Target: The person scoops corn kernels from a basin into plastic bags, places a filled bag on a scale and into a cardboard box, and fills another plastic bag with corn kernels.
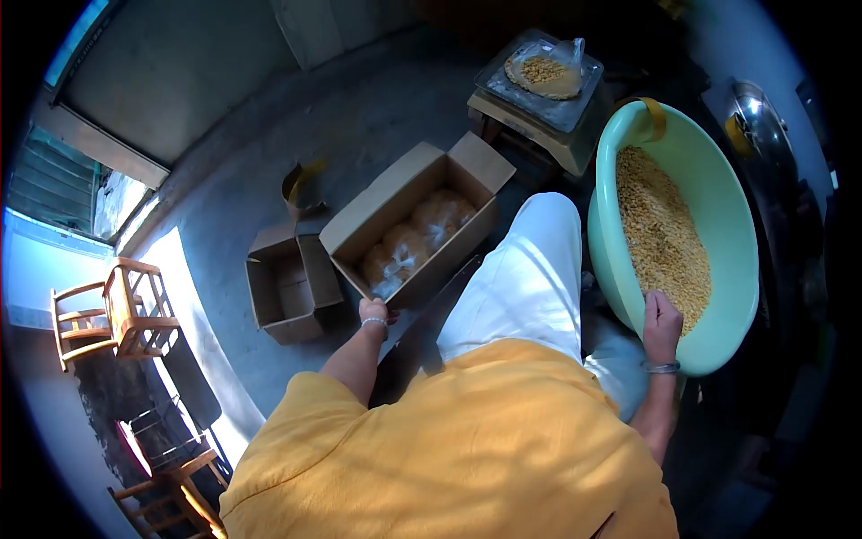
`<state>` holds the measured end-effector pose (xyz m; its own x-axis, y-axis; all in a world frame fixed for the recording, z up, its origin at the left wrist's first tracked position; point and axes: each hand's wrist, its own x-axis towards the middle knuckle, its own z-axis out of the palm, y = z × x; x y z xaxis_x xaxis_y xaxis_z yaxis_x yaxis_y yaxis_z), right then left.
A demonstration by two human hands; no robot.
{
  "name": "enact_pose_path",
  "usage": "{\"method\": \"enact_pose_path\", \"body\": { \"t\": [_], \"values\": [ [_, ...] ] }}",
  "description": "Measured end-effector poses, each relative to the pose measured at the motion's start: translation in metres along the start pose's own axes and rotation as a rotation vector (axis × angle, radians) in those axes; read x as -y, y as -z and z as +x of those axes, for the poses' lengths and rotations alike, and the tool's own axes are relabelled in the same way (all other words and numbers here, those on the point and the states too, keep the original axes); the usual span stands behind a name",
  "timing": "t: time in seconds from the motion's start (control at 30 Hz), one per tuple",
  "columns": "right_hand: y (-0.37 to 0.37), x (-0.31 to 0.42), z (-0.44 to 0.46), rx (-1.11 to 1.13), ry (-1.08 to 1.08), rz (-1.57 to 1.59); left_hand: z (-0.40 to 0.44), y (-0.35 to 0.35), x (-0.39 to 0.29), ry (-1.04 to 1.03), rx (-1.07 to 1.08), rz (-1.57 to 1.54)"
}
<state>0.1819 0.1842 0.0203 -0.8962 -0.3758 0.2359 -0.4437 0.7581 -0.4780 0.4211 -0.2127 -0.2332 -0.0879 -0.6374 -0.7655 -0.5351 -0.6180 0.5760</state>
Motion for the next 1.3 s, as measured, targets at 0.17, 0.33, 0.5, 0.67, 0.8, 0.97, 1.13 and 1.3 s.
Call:
{"method": "enact_pose_path", "body": {
  "t": [0.17, 0.33, 0.5, 0.67, 0.8, 0.97, 1.13, 1.3],
  "values": [
    [0.004, 0.002, -0.002, -0.006, 0.025, 0.040, 0.004, 0.000, 0.000, 0.014, -0.012, 0.044],
    [0.007, 0.003, -0.004, 0.008, 0.013, 0.066, 0.014, 0.001, 0.004, 0.041, -0.018, 0.064],
    [0.006, 0.000, -0.004, -0.015, 0.046, 0.084, -0.007, 0.013, -0.014, 0.048, 0.064, 0.301],
    [0.009, -0.001, -0.004, 0.003, 0.004, 0.130, -0.044, 0.034, -0.042, 0.042, 0.260, 0.766],
    [0.008, 0.001, -0.003, -0.033, -0.030, 0.173, -0.080, 0.022, -0.073, -0.226, 0.474, 0.999],
    [0.006, 0.000, 0.000, -0.068, -0.014, 0.211, -0.085, -0.039, -0.072, -0.904, 0.240, 0.958],
    [0.005, -0.004, -0.001, -0.068, 0.007, 0.182, -0.090, -0.072, -0.092, -0.968, 0.170, 1.177],
    [0.005, -0.003, 0.000, -0.065, 0.080, 0.071, -0.045, -0.090, -0.077, -0.935, 0.223, 1.356]
  ]
}}
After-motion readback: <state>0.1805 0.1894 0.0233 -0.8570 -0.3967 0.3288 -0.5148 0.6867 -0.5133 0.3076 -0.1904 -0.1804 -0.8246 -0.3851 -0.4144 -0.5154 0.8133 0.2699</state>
